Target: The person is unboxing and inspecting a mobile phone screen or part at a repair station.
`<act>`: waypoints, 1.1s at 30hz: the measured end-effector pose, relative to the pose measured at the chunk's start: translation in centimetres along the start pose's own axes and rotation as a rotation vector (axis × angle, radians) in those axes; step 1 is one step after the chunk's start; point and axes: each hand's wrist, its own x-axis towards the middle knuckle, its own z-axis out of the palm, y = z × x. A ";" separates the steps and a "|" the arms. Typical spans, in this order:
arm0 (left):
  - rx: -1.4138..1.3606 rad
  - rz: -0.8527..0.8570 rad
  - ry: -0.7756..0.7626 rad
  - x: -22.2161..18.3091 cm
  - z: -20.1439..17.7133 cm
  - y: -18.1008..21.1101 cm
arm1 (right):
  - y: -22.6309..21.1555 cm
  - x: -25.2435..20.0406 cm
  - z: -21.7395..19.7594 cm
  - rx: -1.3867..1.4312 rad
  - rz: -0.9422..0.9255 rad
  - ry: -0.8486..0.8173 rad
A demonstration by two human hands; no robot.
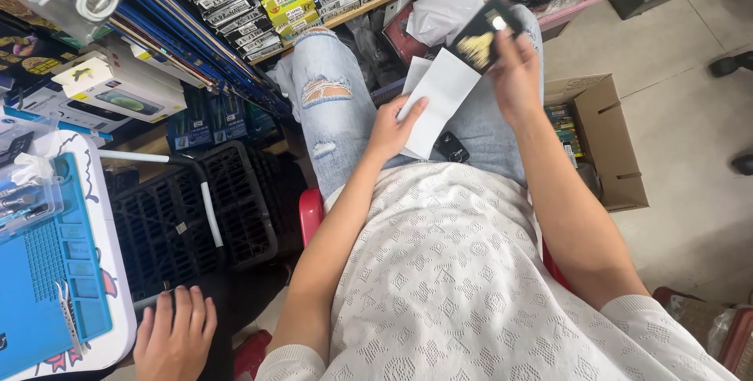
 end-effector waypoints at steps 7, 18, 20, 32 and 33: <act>-0.092 -0.263 0.156 0.4 -0.3 0.6 | -3.0 -0.7 -1.2 0.112 0.020 0.250; -0.074 -0.127 -0.016 0.0 -0.3 0.2 | 1.3 -0.1 -1.1 -0.506 -0.071 -0.219; -0.087 -0.108 -0.006 -0.1 -0.3 0.5 | 0.9 -0.5 -0.7 -0.522 -0.107 -0.227; -0.198 -0.148 0.136 0.0 -0.4 0.6 | -1.9 -4.5 3.2 -0.867 -0.175 -0.674; -0.225 -0.169 0.158 0.0 -0.4 0.7 | -2.5 -5.1 3.9 -0.936 -0.086 -0.734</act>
